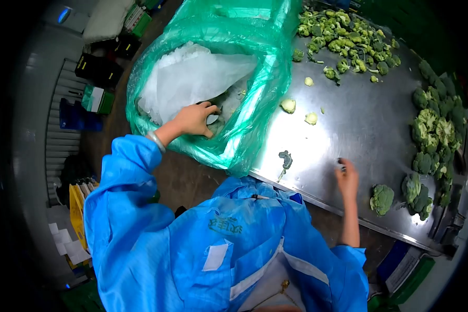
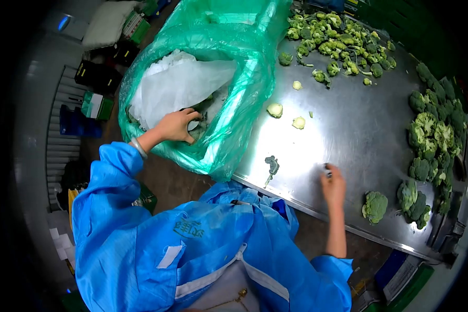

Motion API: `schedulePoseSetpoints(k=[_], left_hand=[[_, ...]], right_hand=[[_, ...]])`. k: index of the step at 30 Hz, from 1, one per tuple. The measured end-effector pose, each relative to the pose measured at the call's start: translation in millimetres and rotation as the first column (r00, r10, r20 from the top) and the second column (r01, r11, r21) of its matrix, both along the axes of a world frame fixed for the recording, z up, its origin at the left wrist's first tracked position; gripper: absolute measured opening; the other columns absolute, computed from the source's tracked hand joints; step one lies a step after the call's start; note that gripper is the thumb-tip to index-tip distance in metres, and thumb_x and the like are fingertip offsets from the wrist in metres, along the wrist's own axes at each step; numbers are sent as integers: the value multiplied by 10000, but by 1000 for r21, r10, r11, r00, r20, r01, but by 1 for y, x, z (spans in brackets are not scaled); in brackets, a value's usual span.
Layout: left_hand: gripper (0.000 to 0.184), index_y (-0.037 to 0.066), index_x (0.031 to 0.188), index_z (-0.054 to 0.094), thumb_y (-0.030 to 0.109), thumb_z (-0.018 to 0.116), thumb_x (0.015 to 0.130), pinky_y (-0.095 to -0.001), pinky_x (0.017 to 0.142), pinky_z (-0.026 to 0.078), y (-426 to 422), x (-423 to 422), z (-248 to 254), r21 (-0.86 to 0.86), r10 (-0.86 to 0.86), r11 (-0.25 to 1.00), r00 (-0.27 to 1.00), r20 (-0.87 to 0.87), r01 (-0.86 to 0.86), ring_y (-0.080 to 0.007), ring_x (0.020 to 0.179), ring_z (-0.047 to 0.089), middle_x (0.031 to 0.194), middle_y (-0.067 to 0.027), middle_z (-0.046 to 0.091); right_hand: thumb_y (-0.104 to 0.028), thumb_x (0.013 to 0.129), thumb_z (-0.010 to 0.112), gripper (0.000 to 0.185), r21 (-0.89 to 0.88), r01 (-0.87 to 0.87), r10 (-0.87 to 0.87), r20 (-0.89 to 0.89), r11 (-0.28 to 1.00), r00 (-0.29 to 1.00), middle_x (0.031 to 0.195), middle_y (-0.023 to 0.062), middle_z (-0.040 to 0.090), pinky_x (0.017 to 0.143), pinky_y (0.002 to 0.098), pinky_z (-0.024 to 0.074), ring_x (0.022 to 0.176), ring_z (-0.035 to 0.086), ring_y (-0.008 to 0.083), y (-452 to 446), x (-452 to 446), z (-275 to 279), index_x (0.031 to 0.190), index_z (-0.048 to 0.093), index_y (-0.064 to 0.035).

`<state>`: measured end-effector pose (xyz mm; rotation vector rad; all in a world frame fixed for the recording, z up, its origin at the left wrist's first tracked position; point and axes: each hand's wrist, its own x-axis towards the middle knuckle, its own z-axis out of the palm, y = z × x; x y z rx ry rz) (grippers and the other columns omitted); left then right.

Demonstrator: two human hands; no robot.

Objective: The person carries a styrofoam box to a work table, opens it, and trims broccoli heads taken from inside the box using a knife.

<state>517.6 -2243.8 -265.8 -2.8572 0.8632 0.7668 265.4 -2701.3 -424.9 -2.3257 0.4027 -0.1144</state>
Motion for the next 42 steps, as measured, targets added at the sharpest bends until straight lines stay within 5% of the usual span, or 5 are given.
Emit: schedulePoseSetpoints(k=[5, 14, 26, 35, 42], left_hand=[[720, 76, 1264, 525, 286, 835, 649, -384, 924, 480, 28, 7, 40, -326, 290, 897, 954, -79, -300, -271, 1122, 596, 1256, -143, 578], [987, 17, 1448, 376, 519, 802, 712, -487, 1050, 463, 26, -68, 53, -580, 15, -371, 620, -785, -725, -297, 1258, 535, 1404, -135, 515], [803, 2, 1507, 268, 124, 675, 826, -357, 1057, 399, -78, -133, 25, -399, 84, 224, 425, -901, -889, -248, 1305, 480, 1446, -128, 449], [725, 67, 1471, 317, 117, 632, 819, -369, 1007, 465, -98, -146, 20, 9, 54, 35, -7, -999, -999, -247, 1228, 527, 1353, -130, 500], [790, 63, 1470, 311, 84, 663, 764, -350, 981, 467, -111, -158, 19, -172, 116, 101, 184, -976, -980, -247, 1191, 547, 1313, -137, 528]], right_hand=[[-58, 814, 715, 289, 265, -89, 108, -58, 960, 992, 1020, 160, 702, 742, 360, 527, 837, 672, 294, 75, -6, 21, 1093, 656, -11], [-33, 798, 733, 674, 889, -203, 216, 121, 411, 969, 1283, 104, 635, 562, 202, 459, 624, 568, 52, 143, 85, 160, 1407, 444, -41], [-233, 762, 837, 527, 489, -318, 190, 295, 812, 937, 966, 84, 666, 710, 281, 525, 860, 665, 155, 159, 66, 166, 1201, 631, -26], [-148, 820, 669, 336, -447, -437, 576, 242, 781, 781, 980, 19, 639, 504, 294, 511, 650, 637, 141, 101, 20, 132, 1152, 634, -120], [-112, 861, 594, 258, -353, -394, 455, 110, 849, 884, 959, 72, 661, 502, 346, 522, 664, 670, 211, 120, 16, 97, 1117, 613, -90]])
